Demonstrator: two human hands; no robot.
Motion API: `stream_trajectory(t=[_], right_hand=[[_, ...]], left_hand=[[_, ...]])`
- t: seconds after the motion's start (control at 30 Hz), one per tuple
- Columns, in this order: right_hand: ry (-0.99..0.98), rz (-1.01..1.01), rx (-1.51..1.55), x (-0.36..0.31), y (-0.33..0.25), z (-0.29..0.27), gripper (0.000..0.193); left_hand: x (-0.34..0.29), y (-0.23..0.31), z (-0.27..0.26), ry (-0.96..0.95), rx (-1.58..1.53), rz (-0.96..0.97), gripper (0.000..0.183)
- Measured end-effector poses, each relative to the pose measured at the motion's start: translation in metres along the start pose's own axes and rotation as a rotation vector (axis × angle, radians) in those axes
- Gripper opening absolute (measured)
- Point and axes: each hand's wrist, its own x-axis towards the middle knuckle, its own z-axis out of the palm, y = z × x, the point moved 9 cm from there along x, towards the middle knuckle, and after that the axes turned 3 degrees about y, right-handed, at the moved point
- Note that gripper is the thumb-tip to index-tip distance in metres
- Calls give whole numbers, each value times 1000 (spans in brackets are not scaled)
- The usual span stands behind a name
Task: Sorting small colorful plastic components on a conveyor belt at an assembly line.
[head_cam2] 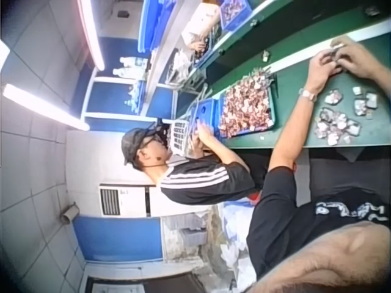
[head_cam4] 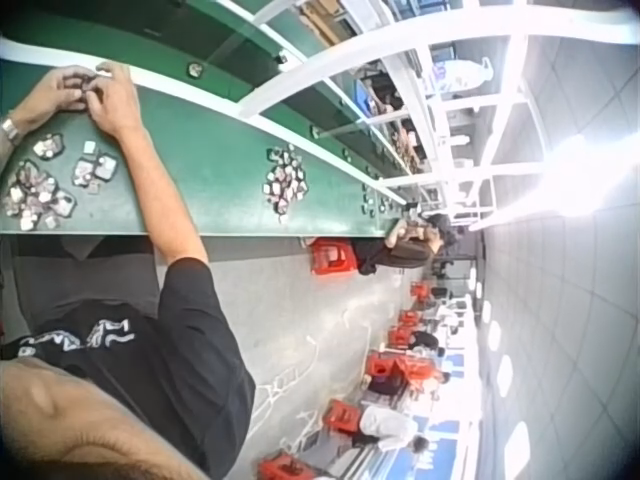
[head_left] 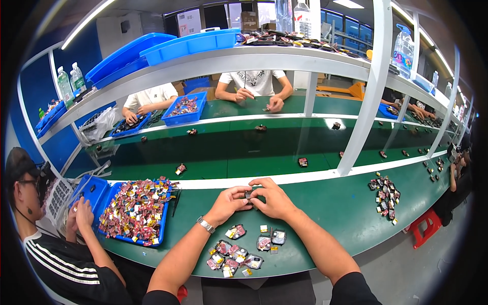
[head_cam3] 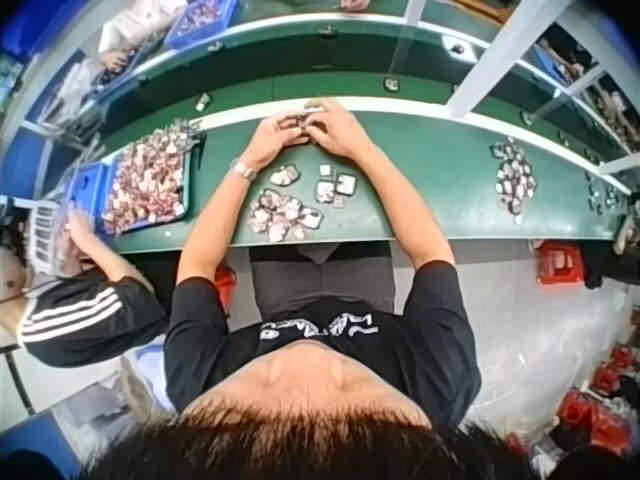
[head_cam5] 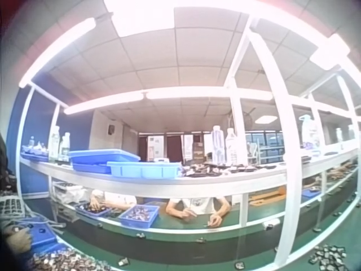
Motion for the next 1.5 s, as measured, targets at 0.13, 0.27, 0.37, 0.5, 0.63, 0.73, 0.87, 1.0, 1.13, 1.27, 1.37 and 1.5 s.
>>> stream_trajectory(t=[0.13,0.27,0.37,0.5,0.63,0.73,0.87,1.0,1.13,1.27,1.37,1.5], right_hand=[[-52,0,80,-3,0,3,9],[-57,-40,131,-4,-4,2,10],[10,44,157,-3,4,-1,10],[51,62,163,-4,8,2,10],[33,76,186,-3,11,5,11],[1,71,213,-4,14,7,11],[-2,24,197,-3,5,8,12],[41,205,500,-5,21,14,11],[6,282,793,-5,35,27,11],[6,294,767,-4,35,26,12],[-1,310,771,-4,37,27,12],[-17,269,728,-4,35,28,11]], left_hand=[[0,0,0,18,24,-13,36],[1,-3,-4,16,33,-13,35],[1,-2,-1,-32,-107,-18,36],[0,0,-1,-38,-73,16,39],[1,-3,-3,-28,-55,-2,39],[3,-4,-3,-34,-76,0,38],[2,-4,-7,2,-99,8,37],[2,1,-10,3,-184,72,27],[2,2,-10,37,-132,106,21],[1,5,-11,54,-53,158,14],[1,7,-9,51,-37,175,12],[2,1,-13,71,-7,138,11]])
